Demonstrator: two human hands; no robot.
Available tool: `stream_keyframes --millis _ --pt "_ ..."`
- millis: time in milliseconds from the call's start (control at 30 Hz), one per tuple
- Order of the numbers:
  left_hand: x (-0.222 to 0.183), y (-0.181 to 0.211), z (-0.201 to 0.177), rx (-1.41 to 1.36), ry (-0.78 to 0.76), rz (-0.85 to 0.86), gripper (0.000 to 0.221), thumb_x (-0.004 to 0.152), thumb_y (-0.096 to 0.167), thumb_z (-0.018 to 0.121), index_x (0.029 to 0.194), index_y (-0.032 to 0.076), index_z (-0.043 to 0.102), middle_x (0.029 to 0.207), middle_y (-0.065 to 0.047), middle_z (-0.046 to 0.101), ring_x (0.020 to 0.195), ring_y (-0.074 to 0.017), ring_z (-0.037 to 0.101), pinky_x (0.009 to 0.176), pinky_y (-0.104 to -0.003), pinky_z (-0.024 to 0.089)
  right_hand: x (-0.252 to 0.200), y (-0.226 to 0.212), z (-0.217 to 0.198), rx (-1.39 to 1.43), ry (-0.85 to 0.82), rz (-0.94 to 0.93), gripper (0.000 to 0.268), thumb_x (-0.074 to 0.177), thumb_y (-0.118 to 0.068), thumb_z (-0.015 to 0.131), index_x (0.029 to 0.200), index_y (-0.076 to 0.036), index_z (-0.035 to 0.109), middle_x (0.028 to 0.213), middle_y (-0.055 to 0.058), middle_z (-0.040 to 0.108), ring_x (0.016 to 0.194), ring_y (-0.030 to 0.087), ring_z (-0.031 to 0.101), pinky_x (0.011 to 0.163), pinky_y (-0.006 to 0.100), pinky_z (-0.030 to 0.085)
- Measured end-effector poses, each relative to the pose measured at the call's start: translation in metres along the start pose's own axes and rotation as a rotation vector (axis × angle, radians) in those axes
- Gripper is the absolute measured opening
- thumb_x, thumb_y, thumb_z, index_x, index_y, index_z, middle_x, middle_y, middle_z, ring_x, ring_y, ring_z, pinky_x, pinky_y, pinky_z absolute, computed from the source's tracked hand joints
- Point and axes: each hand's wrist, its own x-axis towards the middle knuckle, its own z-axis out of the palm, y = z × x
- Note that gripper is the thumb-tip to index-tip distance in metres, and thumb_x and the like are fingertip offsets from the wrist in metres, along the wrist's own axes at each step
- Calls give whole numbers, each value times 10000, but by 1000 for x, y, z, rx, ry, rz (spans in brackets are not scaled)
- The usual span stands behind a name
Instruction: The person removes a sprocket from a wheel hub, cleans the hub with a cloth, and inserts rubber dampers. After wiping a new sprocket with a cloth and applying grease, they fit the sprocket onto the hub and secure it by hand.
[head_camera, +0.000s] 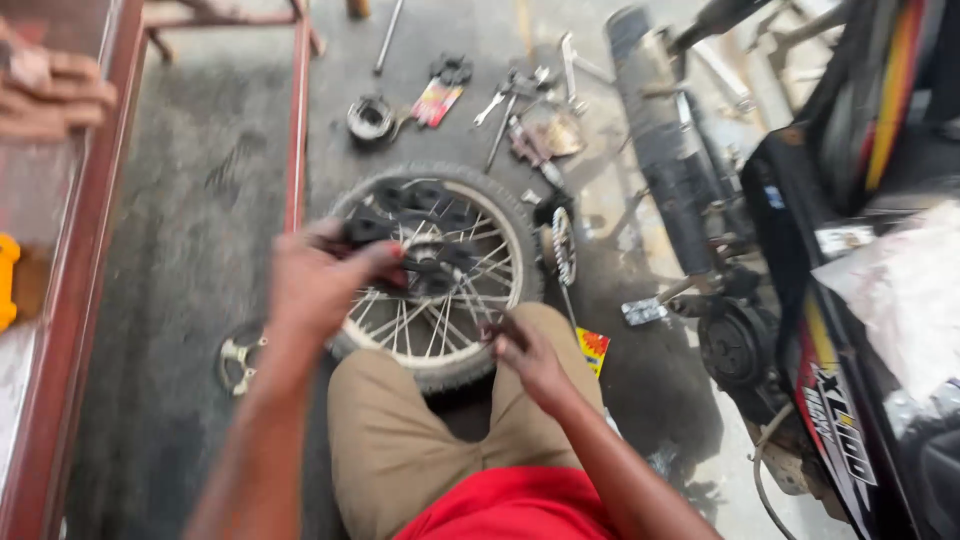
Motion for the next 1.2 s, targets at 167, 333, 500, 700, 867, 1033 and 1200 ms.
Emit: stream_keyframes --millis 167,333,500,700,867,1033,1200 --pt "-32 -126 76 -615 -129 -485 265 778 164 787 975 2 714 770 -56 739 598 -99 663 475 -225 447 53 -16 25 627 -25 -11 589 939 -309 612 1416 -38 398 1253 77 621 1071 158 644 873 336 524" --pt "-68 -224 104 -191 -226 -692 391 827 235 807 1038 -63 667 711 -85 649 511 -117 510 444 -274 380 110 85 -26 123 195 360 364 935 -142 600 1283 -40 571 1065 64 662 879 139 644 774 302 553" --pt "-66 -244 106 -242 -170 -688 431 771 171 796 1140 -9 666 765 -46 699 541 -70 524 464 -234 425 199 128 -33 153 198 340 340 954 -147 610 1262 -9 567 1006 65 671 825 145 645 730 308 559" --pt "-53 -271 112 -393 -120 -755 384 770 137 777 1118 6 676 772 -7 684 539 -50 525 448 -234 421 237 176 -35 -676 196 353 489 814 -56 643 1302 -50 604 996 113 709 754 196 650 699 331 532" --pt "-50 -253 115 -423 -255 -885 287 822 236 731 969 -9 697 632 -33 602 454 -91 481 399 -259 359 142 152 -24 -485 58 239 388 886 -132 679 1258 -30 646 1129 110 720 974 157 671 863 310 534" --pt "-65 -271 166 19 -379 -637 462 789 348 841 643 -49 655 519 -64 537 486 -115 427 446 -304 364 54 -45 -17 -644 250 -43 839 846 -148 706 1525 -22 230 1347 151 582 1168 226 595 1000 340 484" --pt "-91 -368 195 108 -215 -683 277 808 185 729 848 -86 683 659 -186 639 571 -259 578 565 -420 455 14 -157 -99 -684 564 -487 941 871 -271 740 1581 -49 165 1581 175 358 1460 301 407 1168 424 395"
